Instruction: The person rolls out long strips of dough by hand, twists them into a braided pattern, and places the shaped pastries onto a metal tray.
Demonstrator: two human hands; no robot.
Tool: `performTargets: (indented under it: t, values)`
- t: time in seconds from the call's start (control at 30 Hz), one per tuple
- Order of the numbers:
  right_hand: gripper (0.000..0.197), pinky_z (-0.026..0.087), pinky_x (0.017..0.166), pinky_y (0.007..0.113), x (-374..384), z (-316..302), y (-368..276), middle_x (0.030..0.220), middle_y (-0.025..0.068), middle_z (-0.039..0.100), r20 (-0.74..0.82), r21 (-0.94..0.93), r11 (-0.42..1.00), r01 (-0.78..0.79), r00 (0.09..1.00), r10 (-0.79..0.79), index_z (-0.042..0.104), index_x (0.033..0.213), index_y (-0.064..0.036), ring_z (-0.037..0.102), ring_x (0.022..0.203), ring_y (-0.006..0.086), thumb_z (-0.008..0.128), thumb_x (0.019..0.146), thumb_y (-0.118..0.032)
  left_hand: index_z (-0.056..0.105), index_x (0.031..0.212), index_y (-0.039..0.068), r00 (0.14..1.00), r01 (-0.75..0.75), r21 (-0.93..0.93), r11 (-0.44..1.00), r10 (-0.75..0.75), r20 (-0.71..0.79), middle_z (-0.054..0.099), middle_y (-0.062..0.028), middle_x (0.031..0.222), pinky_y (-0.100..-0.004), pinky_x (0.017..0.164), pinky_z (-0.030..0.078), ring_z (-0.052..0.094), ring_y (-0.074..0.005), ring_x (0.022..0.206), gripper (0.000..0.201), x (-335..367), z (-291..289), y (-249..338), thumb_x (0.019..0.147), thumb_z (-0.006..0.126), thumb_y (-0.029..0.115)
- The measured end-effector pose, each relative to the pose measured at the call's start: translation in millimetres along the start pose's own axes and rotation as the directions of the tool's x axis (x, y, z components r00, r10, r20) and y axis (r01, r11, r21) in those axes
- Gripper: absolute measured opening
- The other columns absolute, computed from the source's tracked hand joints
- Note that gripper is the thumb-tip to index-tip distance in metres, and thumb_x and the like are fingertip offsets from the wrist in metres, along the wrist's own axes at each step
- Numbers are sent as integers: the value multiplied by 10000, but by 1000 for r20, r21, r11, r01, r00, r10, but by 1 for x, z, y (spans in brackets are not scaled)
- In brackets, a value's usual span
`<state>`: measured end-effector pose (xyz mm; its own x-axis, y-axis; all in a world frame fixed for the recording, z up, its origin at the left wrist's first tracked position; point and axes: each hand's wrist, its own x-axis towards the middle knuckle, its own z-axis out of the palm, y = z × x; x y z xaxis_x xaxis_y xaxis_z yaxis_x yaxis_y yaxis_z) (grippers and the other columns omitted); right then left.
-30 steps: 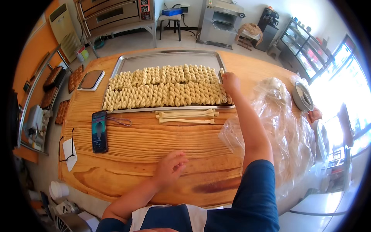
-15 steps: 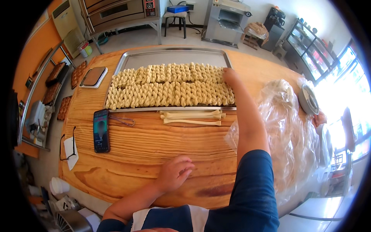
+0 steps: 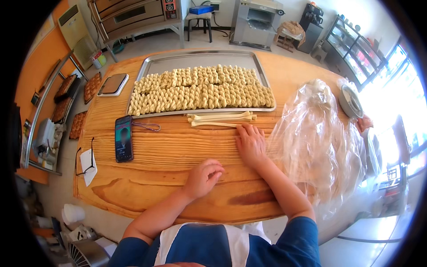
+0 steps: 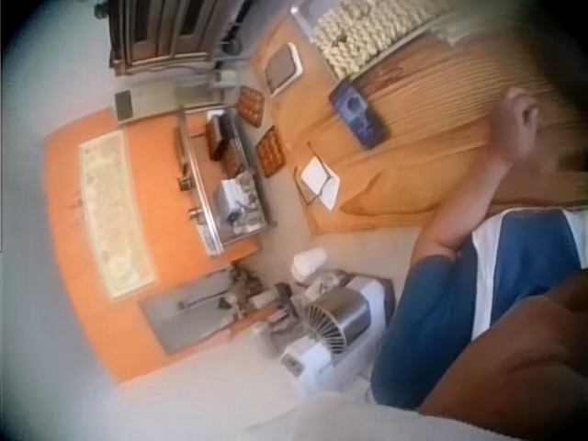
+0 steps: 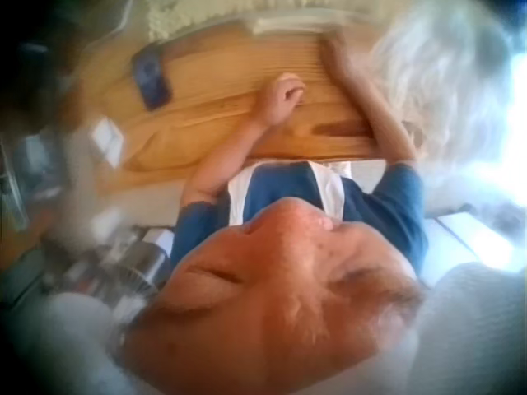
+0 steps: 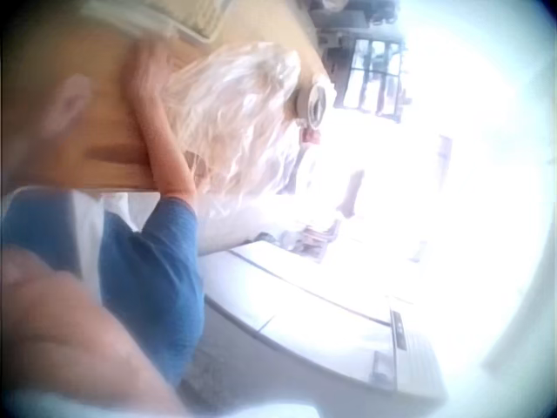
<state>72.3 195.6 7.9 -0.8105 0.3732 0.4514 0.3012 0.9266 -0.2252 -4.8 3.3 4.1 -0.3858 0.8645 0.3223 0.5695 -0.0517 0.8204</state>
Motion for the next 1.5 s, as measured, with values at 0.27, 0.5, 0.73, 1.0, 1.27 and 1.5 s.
performTargets:
  t: [0.27,0.5,0.73,1.0,1.27,1.5]
  values:
    - [146,372,780,408,5,3,-9,942,121,537,-285,-154,983,-100,957,53,563,858,-68,503,887,273,585,735,-144,590,919,30,980,81,-92,992,-96,-174,578,-106,907,-335,685,473,580,-271,771,174,1,1,-8,746,576,19]
    - [152,425,557,386,-58,-8,-94,664,115,539,-87,326,889,322,946,-311,458,777,-71,550,637,277,598,725,-98,546,1054,65,882,-164,473,865,344,-322,590,-105,981,-391,871,403,534,-289,988,345,-20,-19,-7,715,562,4]
    - [81,455,607,351,-83,-64,-73,727,117,572,90,556,821,-129,991,95,587,839,-43,564,686,290,605,766,-72,631,935,98,959,-281,407,869,273,79,615,-92,706,-325,578,493,598,-282,627,184,-86,-105,7,772,602,179]
    - [212,372,894,404,-82,-32,-69,1167,151,471,89,312,950,-9,996,-20,606,926,-57,444,1066,343,603,714,-76,627,880,44,991,19,736,676,-112,77,585,-154,928,-421,764,418,542,-316,874,175,-90,-121,24,790,555,175]
    - [441,311,961,430,-44,10,-152,1219,188,458,142,452,891,34,984,-110,522,1132,-36,408,1152,327,588,777,-290,494,1126,13,990,83,689,720,20,-139,472,-201,1134,-422,914,349,423,-350,1089,410,-54,-45,-26,781,570,220]
    - [780,216,1035,438,-134,-41,-130,1334,176,360,362,246,923,296,855,-371,360,1276,27,306,1263,287,541,749,-518,250,1305,-83,972,65,684,727,-203,123,258,-265,1353,-436,1048,190,229,-385,1272,784,-158,-58,39,779,567,404]
